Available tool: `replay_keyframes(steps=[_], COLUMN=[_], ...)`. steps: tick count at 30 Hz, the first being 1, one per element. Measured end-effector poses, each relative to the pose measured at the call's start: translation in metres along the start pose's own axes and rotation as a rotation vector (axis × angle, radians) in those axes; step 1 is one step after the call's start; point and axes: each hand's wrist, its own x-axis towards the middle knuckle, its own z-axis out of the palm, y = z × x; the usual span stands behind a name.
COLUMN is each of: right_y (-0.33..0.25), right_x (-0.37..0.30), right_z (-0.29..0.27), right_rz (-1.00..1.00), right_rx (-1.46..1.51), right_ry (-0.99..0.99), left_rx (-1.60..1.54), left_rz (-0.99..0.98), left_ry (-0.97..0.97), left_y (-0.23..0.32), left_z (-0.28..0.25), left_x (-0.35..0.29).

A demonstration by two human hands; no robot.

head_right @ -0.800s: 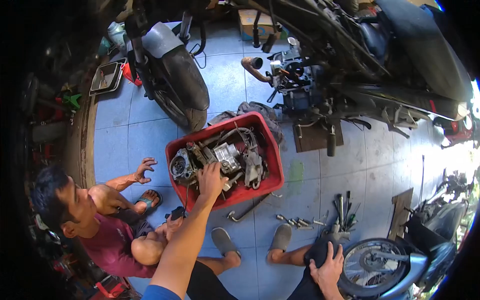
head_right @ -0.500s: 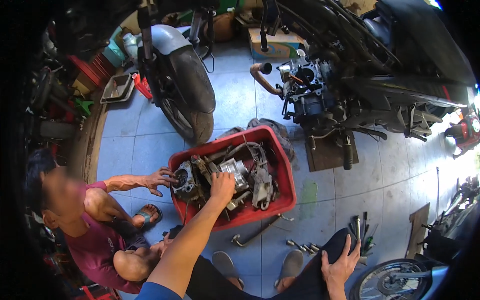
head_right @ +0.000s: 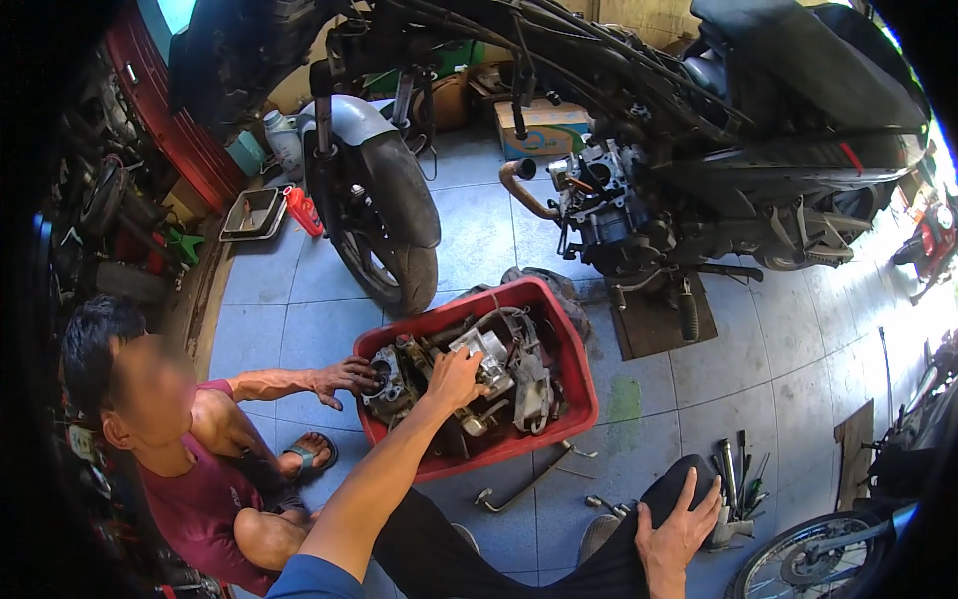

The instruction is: Inspecting and discussing motorcycle engine cylinder and piston components.

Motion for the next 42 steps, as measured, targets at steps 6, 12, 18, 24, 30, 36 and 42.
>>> replay_keyframes(steps=[6,12,18,24,30,36,42], right_y=[-0.037,-0.112,-0.125,-0.127,-0.127,-0.129,-0.129], right_x=[0.053,0.126,0.131,0.133,0.137,0.141,0.139], right_z=[-0.006,0.014,0.047,0.046,0.059,0.053,0.057], right_rz=[-0.326,-0.512,-0.508,-0.565,-0.480,-0.466,-0.414], right_rx=[0.261,0.563,0.732,0.781,0.868,0.919,1.051], right_ry=[0.071,0.103,-0.088,-0.187,-0.248,-0.267,-0.278], left_rx=[-0.414,-0.690,-0.874,-0.778,-0.582,-0.468,-0.431], left_rz=[-0.048,-0.177,-0.048,0.134,0.244,0.353,0.413], left_ry=[0.287,0.417,0.520,0.557,0.627,0.693,0.741], left_y=[0.010,0.033,0.046,0.065,0.070,0.062,0.063], left_z=[-0.027,-0.051,-0.036,-0.044,-0.049,-0.047,-0.040], left_x=[-0.029,-0.056,-0.066,-0.068,-0.065,-0.064,-0.067])
